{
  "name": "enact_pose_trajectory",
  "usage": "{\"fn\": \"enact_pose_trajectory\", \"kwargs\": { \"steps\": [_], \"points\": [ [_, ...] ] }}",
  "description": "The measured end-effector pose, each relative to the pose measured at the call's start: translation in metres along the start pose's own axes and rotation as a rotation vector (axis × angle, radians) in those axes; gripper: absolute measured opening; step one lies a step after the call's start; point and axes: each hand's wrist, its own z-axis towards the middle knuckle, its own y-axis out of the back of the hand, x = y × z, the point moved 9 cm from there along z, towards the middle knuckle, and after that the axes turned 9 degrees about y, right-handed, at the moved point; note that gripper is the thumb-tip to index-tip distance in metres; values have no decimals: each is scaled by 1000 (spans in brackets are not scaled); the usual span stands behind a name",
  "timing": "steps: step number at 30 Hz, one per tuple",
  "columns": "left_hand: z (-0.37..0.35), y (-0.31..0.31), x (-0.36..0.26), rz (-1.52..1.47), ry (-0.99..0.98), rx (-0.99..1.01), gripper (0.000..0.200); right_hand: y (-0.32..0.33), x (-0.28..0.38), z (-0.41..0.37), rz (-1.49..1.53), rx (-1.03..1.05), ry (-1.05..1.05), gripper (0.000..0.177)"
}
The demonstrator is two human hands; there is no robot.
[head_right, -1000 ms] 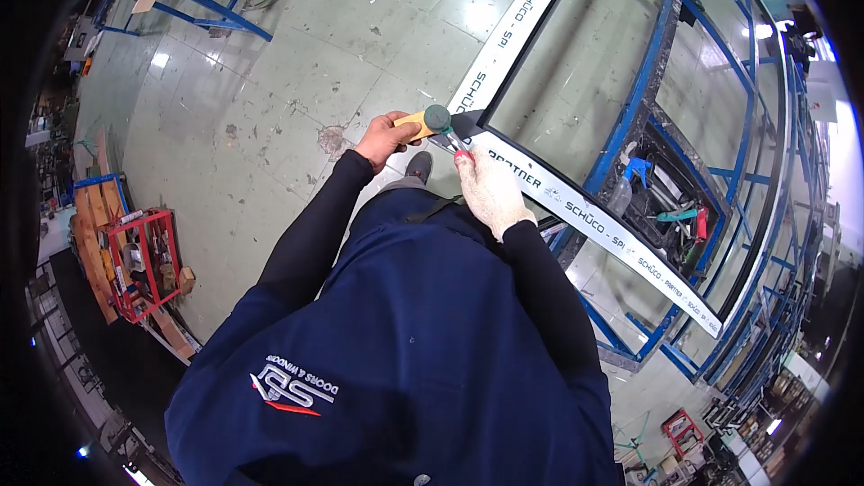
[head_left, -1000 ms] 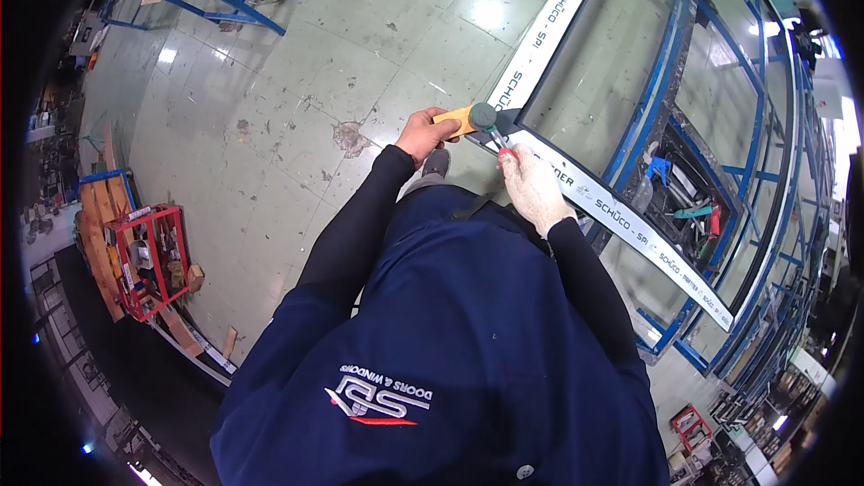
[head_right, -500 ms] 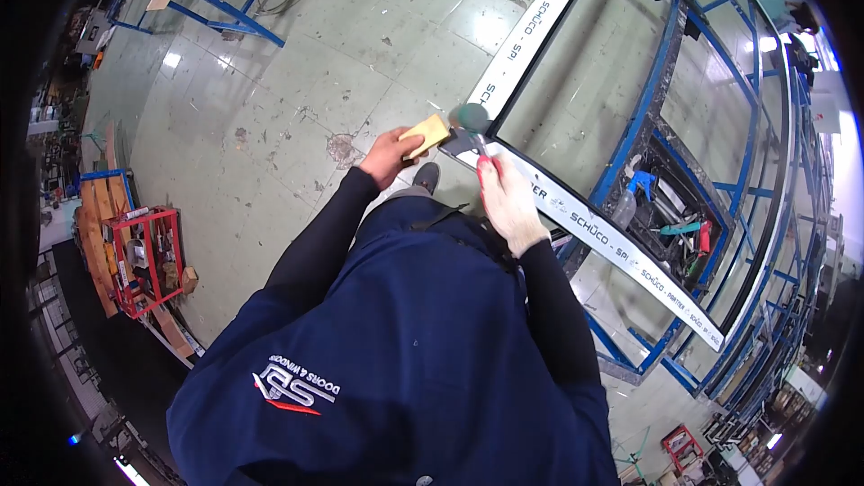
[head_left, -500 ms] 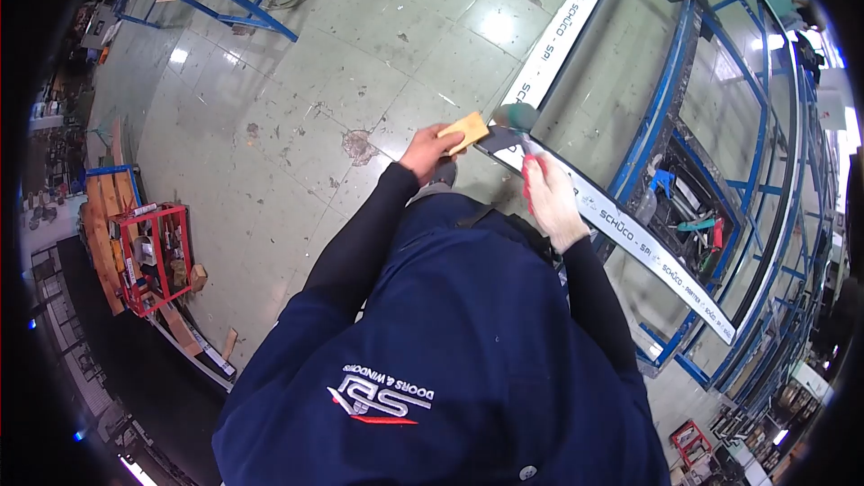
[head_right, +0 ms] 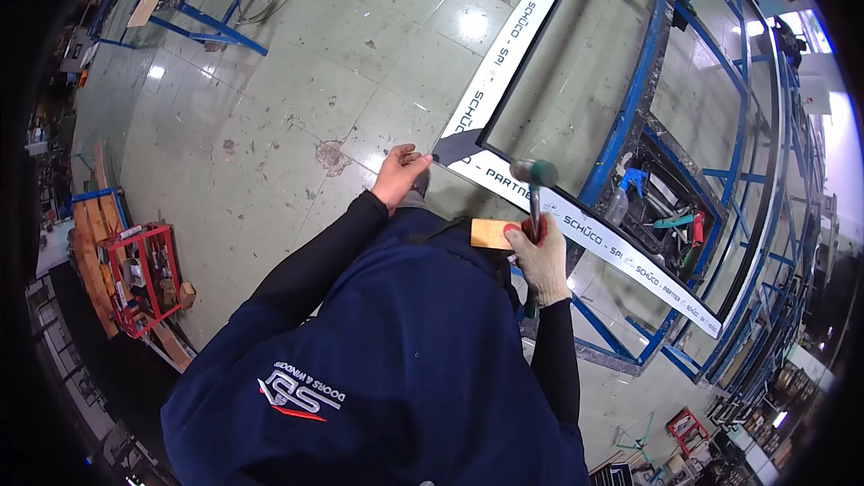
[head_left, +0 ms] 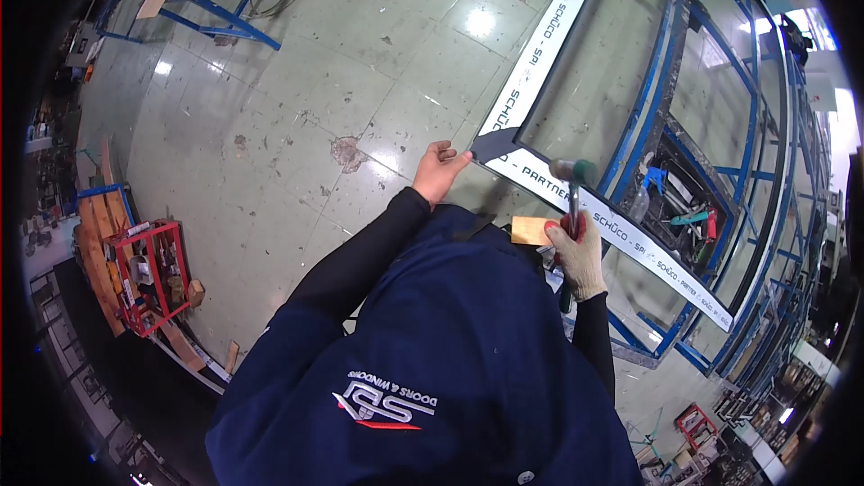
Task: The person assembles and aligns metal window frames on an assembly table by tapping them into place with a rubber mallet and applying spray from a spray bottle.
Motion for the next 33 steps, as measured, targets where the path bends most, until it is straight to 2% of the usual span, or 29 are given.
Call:
{"fn": "enact_pose_trajectory", "kwargs": {
  "steps": [1,5,6,7,9,10,11,13,16,19,21,23,25,26,27,28,29,31,33],
  "points": [
    [9,4,-2,-18,20,-46,53,6,0,-4,21,-44,22,31],
    [23,-29,-4,-146,158,356,49,21,-20,-23,90,-128,-98,23],
    [19,-30,-6,-175,191,373,46,27,-30,-24,39,-156,-60,22],
    [14,-30,-14,-80,214,391,41,31,-42,-26,87,-172,-44,23],
    [29,-32,3,-100,236,484,40,39,-39,-32,22,-211,-20,28],
    [30,-30,6,-157,268,444,44,39,-55,-33,9,-203,-34,32],
    [24,-28,1,-138,309,404,49,35,-46,-39,157,-196,-115,34],
    [36,-25,15,-91,340,458,51,40,-43,-40,14,-215,-78,36],
    [36,-23,16,-78,348,490,47,37,-35,-42,69,-218,-48,30],
    [40,-21,24,-92,375,479,46,35,-31,-43,88,-225,-69,30],
    [31,-28,9,-90,341,413,46,40,-24,-34,-4,-247,29,35],
    [21,-31,-4,-51,318,331,45,34,-14,-23,-162,-209,116,38],
    [25,-30,-1,5,252,350,44,17,-17,-3,-50,-135,-18,37],
    [21,-30,-2,-101,203,335,47,5,-3,5,24,-101,-17,33],
    [24,-23,13,-139,248,263,55,-6,5,18,69,-27,10,28],
    [14,-19,15,-214,296,230,68,-13,15,28,-21,-19,61,25],
    [10,-13,27,-244,363,200,68,-23,19,40,-85,36,51,26],
    [-12,-18,43,-240,501,372,64,-45,34,54,-79,102,69,27],
    [-49,-35,8,-232,421,589,58,-65,50,63,-147,169,68,26]
  ]
}}
